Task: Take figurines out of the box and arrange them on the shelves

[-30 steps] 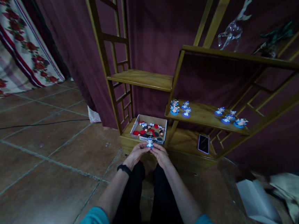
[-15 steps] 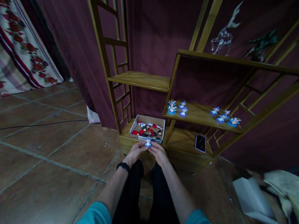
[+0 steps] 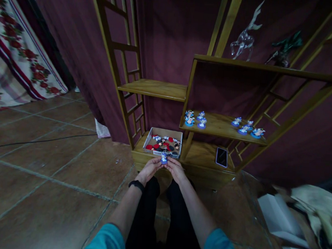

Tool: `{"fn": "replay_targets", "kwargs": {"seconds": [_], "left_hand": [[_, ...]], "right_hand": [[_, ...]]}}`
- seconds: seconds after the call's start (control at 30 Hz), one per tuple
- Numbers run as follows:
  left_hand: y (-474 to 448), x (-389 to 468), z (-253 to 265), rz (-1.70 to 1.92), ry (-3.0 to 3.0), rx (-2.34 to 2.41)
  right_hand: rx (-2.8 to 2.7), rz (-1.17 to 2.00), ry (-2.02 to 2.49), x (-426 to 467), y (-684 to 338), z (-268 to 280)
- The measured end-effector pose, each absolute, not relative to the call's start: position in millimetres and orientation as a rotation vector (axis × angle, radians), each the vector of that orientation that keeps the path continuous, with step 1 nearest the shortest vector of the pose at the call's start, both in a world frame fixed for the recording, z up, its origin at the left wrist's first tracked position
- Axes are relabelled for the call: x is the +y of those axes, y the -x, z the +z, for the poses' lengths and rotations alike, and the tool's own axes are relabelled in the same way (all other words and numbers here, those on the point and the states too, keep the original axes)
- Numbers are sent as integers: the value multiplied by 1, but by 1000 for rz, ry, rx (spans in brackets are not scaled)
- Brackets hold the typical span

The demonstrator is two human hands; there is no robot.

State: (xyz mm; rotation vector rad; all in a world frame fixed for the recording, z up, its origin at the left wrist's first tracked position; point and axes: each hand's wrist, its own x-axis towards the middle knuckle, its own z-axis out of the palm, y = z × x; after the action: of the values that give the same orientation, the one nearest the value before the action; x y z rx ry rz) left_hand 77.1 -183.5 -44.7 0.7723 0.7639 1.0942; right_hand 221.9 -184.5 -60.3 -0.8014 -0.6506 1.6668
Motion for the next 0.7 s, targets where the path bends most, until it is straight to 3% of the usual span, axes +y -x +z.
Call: {"fn": "replay_targets", "kwargs": {"seconds": [0.37,0.7], "left_hand": [[-77,-181,-49,1271,-675,823],[-78,-183,-46,1214,-692,835]], "right_hand": [[-694,1648,756,-184,-220,-61],[-678,1593,773,-182,-218,-65]]}}
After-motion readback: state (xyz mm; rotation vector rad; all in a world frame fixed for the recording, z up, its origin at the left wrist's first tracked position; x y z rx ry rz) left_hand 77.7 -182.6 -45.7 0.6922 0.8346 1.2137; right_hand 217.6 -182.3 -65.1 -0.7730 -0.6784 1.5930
